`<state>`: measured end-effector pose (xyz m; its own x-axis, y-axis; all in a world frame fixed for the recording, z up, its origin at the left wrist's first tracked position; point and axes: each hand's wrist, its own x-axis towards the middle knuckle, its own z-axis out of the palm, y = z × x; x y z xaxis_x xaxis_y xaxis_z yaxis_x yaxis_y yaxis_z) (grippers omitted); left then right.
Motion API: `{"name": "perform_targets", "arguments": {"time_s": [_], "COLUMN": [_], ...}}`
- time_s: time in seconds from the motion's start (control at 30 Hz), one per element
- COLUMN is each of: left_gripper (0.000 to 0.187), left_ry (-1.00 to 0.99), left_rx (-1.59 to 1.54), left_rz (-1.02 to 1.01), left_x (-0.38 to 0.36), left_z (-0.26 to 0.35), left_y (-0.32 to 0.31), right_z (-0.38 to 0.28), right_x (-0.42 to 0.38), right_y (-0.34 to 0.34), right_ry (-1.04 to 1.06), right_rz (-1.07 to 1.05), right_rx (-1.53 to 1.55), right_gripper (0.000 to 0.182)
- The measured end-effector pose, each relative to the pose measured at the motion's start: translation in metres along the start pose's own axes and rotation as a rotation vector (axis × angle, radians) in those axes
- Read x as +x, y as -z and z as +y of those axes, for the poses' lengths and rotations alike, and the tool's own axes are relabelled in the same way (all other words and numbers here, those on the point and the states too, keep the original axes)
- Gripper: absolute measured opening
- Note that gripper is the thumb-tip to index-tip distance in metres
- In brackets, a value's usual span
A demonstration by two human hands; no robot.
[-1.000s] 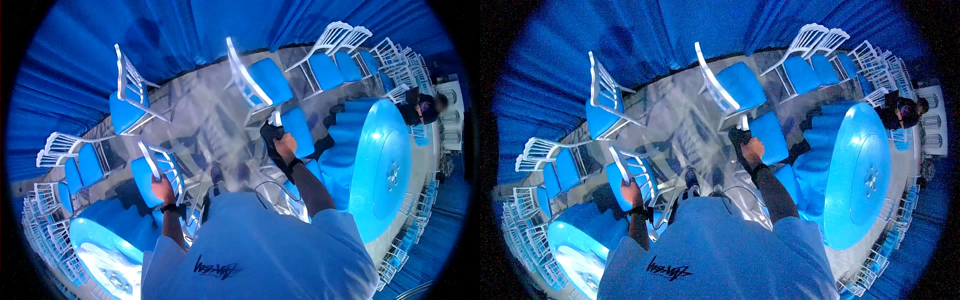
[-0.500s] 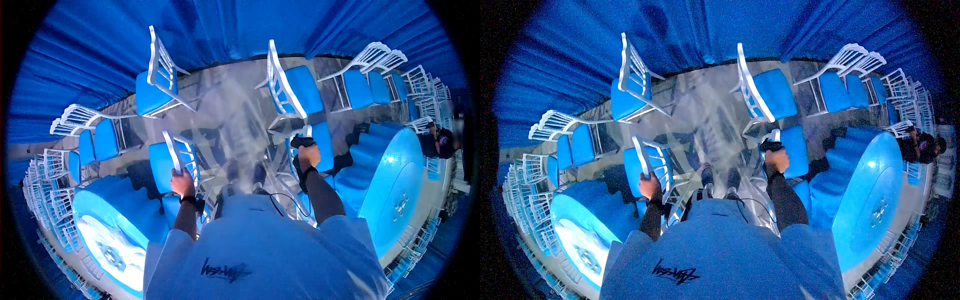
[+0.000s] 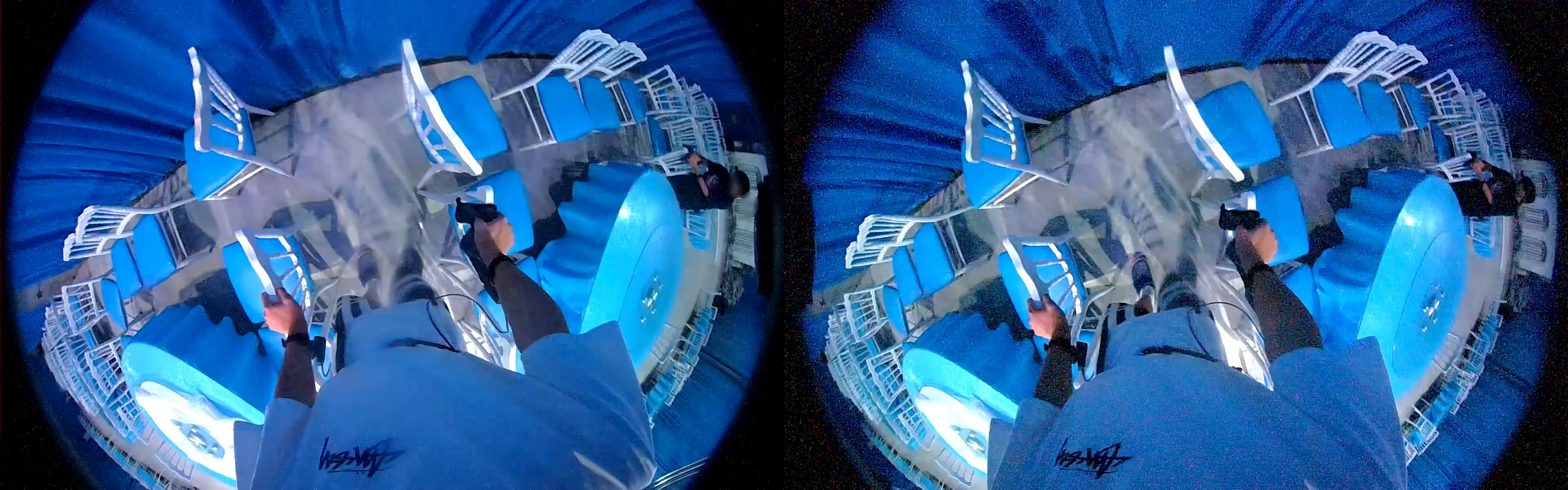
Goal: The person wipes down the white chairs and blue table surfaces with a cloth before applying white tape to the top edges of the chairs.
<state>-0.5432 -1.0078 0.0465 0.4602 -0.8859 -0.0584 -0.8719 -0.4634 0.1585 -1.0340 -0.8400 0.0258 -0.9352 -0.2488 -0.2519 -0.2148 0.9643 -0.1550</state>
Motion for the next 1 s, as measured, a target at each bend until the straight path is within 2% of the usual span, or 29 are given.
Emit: {"name": "perform_targets", "arguments": {"time_s": [0.1,0.13,0.17,0.3,0.33,0.47,0.57,0.63,0.7,0.87,0.93,1.0], "left_gripper": [0.06,0.06,0.06,0.059,0.058,0.053,0.051,0.051,0.05,0.052,0.053,0.054], "left_ry": [0.043,0.048,0.052,0.005,-0.002,-0.002,-0.016,0.004,0.009,-0.001,-0.006,0.007], "left_rx": [-0.041,-0.025,0.0,-0.046,-0.034,-0.03,-0.013,-0.01,-0.01,-0.018,0.008,0.007], "left_rz": [-0.035,-0.036,-0.033,0.01,0.009,0.012,0.028,-0.015,0.026,0.026,0.022,-0.012], "left_x": [0.0,-0.002,-0.002,0.001,0.001,-0.001,0.001,-0.001,-0.001,-0.003,-0.003,-0.004], "left_z": [0.009,0.011,0.011,0.003,0.004,0.011,0.009,0.013,0.012,0.015,0.014,0.018], "left_y": [0.007,0.007,0.009,0.001,0.002,0.006,0.003,0.009,0.006,0.009,0.006,0.011], "right_z": [-0.013,-0.006,0.001,0.012,0.007,-0.01,0.025,0.023,0.017,0.026,0.04,0.04], "right_x": [0.0,0.0,0.0,0.009,0.011,-0.004,0.021,0.017,0.015,0.02,0.023,0.026], "right_y": [0.012,0.0,-0.005,-0.017,-0.015,0.006,-0.029,-0.024,-0.02,-0.025,-0.039,-0.043], "right_ry": [-0.086,-0.067,0.007,0.009,-0.048,-0.011,0.022,0.019,0.073,0.063,0.149,0.118], "right_rz": [-0.028,0.061,0.073,0.091,0.038,0.081,0.051,0.059,0.116,0.026,0.111,0.116], "right_rx": [-0.022,-0.048,-0.072,-0.086,-0.125,-0.047,-0.093,-0.081,-0.05,-0.071,-0.048,-0.09], "right_gripper": [0.054,0.054,0.056,0.066,0.07,0.056,0.075,0.074,0.073,0.073,0.075,0.075]}}
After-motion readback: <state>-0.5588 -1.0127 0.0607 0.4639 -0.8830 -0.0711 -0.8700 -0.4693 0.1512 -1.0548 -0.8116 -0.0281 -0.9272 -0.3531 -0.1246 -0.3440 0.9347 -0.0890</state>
